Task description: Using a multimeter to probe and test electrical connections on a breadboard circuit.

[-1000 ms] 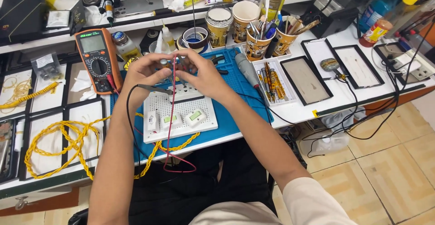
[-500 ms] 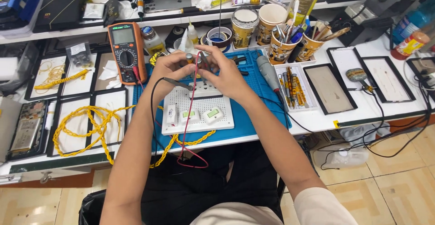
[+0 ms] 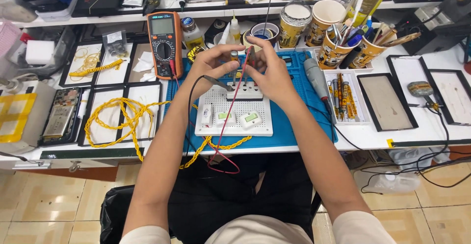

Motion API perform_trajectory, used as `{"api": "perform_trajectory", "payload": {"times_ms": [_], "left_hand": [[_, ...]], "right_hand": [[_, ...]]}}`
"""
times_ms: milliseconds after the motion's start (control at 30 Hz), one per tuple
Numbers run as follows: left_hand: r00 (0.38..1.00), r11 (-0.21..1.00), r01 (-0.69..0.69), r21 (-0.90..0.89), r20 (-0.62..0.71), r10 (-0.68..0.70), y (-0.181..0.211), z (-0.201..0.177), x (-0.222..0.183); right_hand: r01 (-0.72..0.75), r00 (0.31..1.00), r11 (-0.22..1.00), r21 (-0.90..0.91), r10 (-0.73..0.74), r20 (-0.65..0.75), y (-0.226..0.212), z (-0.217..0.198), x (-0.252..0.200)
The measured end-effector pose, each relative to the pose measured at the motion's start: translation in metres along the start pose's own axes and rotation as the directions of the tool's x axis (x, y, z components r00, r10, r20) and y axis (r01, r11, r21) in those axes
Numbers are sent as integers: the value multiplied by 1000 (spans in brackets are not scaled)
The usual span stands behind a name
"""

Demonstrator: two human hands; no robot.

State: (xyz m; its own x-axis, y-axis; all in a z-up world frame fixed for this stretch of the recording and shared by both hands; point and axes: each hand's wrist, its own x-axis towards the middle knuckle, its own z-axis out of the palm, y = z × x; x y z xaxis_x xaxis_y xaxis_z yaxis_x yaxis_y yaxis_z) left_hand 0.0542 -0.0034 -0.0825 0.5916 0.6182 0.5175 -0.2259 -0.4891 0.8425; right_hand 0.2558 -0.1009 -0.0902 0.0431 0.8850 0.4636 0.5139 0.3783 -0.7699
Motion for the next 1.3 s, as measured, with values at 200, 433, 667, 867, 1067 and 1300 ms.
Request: {"api": "perform_trajectory", "payload": {"times_ms": [200,433,667,867,1067,1300], "left_hand": [[989,999,16,51,-151,-8,-39,-17,0],[997,999,29,16,-78,-28,-25,-12,-1],[994,998,34,51,-101,-28,-38,-18,-1],[995,990,39,135,-100,-26,-26,-14,0],[999,999,28,46,-29,-26,-27,-12,-1],[998,999,53,6,-16,-53,-24,-8,-3]], "right_hand": [[19,998,1000,8,-19,51,-11,7,-2],[0,1000,1000,-16,1,24,-8,1,-1],[31,997,999,-8,-30,65,-9,2,-1],[-28,995,997,-68,34,94,-4,2,0],[33,997,999,-34,-31,76,1,2,0],[9,995,1000,-13,-8,102,-10,0,-1]]}}
